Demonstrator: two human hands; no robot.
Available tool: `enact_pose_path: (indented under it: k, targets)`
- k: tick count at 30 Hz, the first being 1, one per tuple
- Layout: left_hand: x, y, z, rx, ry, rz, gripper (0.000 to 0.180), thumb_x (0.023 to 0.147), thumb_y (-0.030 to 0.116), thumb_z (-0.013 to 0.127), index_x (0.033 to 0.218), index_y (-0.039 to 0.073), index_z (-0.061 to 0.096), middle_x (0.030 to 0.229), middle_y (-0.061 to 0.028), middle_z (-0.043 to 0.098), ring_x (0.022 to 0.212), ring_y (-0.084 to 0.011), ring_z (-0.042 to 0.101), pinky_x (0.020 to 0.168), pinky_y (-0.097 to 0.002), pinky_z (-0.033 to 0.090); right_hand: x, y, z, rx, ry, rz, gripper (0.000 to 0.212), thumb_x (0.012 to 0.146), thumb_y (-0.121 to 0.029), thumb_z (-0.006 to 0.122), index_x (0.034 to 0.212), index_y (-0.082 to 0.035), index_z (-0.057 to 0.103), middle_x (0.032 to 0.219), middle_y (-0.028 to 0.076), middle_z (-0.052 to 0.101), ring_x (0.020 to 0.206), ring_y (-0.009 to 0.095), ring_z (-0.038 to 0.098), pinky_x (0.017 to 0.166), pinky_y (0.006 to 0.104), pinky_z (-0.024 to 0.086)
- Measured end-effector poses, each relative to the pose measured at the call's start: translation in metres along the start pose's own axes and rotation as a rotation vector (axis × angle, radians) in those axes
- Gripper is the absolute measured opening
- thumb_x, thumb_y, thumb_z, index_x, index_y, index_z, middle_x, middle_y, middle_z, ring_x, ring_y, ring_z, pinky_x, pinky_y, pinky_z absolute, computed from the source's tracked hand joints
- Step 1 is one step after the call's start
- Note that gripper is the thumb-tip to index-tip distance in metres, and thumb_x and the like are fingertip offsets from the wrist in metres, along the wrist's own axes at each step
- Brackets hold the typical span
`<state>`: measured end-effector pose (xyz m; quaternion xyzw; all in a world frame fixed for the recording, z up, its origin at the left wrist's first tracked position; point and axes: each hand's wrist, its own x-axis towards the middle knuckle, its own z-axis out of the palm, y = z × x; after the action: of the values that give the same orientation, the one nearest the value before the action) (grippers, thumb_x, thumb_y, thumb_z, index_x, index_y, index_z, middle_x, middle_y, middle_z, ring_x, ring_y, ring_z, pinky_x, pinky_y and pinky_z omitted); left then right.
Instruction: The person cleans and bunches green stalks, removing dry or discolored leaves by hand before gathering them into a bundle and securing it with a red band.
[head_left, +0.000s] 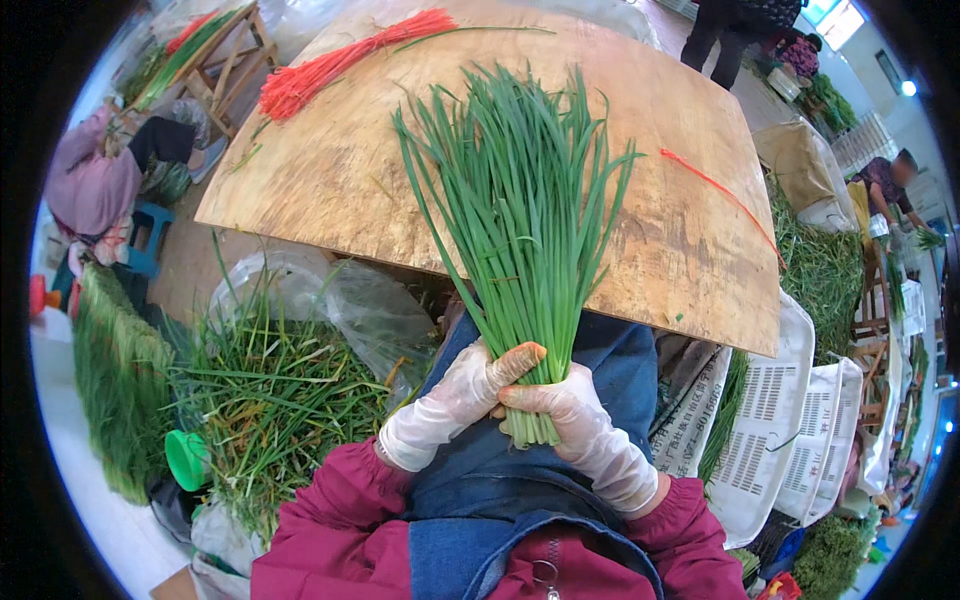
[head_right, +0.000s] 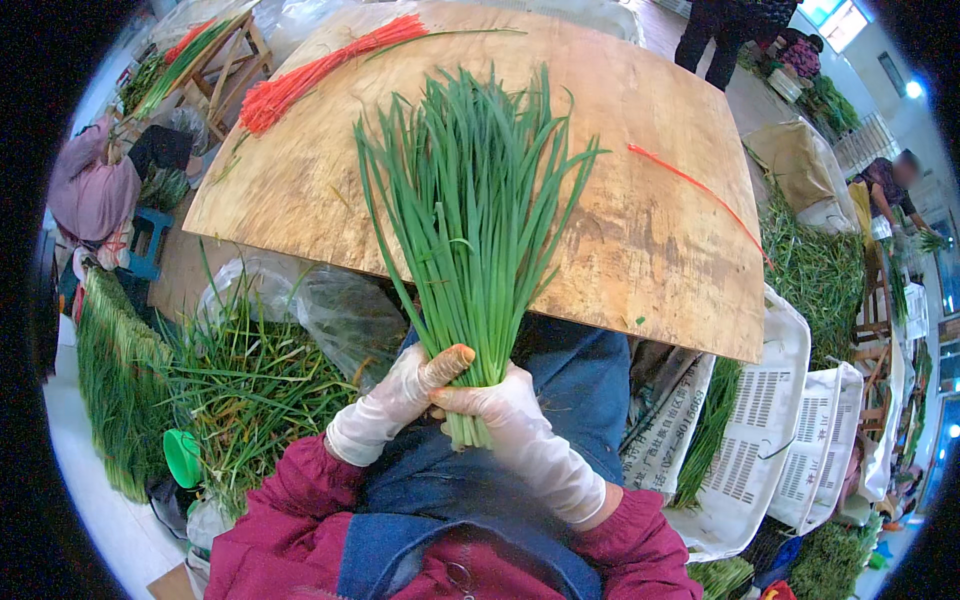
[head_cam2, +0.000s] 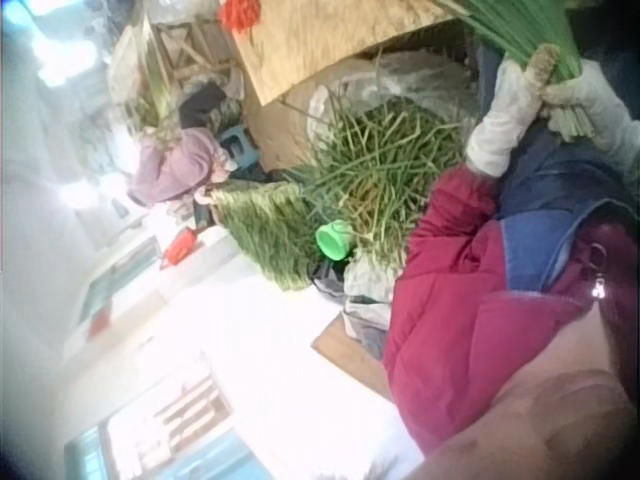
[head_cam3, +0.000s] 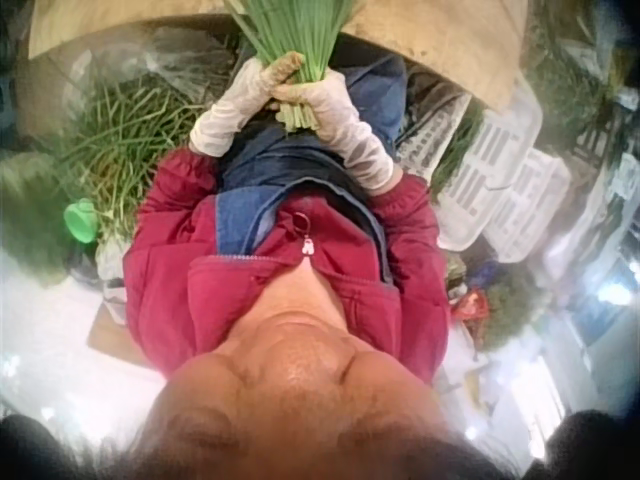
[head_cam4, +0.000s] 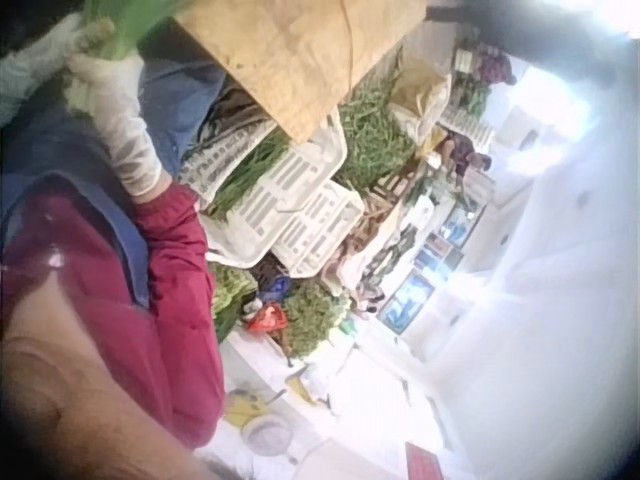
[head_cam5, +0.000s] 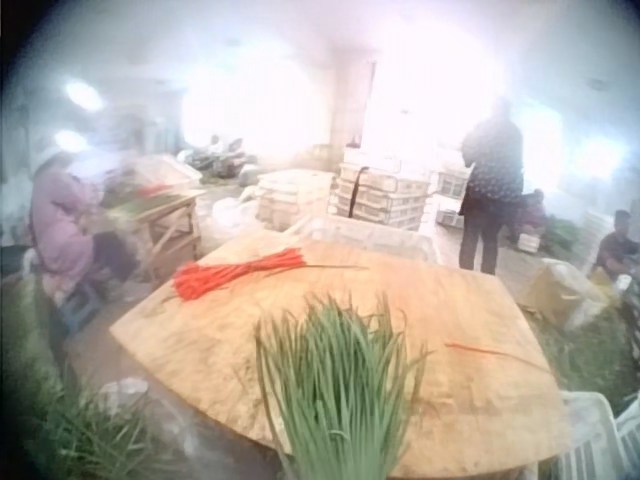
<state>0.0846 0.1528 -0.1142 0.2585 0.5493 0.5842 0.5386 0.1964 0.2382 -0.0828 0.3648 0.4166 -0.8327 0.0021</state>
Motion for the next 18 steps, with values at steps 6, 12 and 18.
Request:
enact_pose_path:
  k: [6,12,18]
  targets:
    - [-0.03,0.04,-0.014,0.933,0.679,0.278,0.02,0.069,0.015,0.069,0.079,0.001,0.058,0.063,-0.0093,0.055,0.056,-0.0176,0.053,0.05,-0.0282,0.042,0.003,0.005,-0.003,0.021,0.058,-0.009,0.028,0.066,-0.001,0.065,0.091,0.003,0.054,0.074,0.012,0.058,0.057,0.018,0.057,0.051,0.0286,0.049]
    - [0.01,0.059,-0.015,1.141,0.532,0.753,0.03,0.063,0.013,0.07,0.089,0.003,0.058,0.08,-0.0111,0.053,0.064,-0.0271,0.054,0.059,-0.0334,0.044,0.007,0.011,-0.002,0.007,0.062,-0.021,0.028,0.066,0.0,0.065,0.09,0.003,0.053,0.075,0.012,0.058,0.057,0.017,0.056,0.05,0.0282,0.048]
    - [0.029,0.053,-0.032,1.203,0.329,0.58,0.015,0.066,0.016,0.064,0.075,0.007,0.057,0.071,-0.0085,0.053,0.065,-0.0268,0.055,0.057,-0.0351,0.043,0.005,0.01,-0.003,-0.094,0.075,-0.048,0.03,0.063,0.003,0.064,0.09,0.004,0.052,0.075,0.012,0.057,0.056,0.017,0.055,0.05,0.0273,0.047]
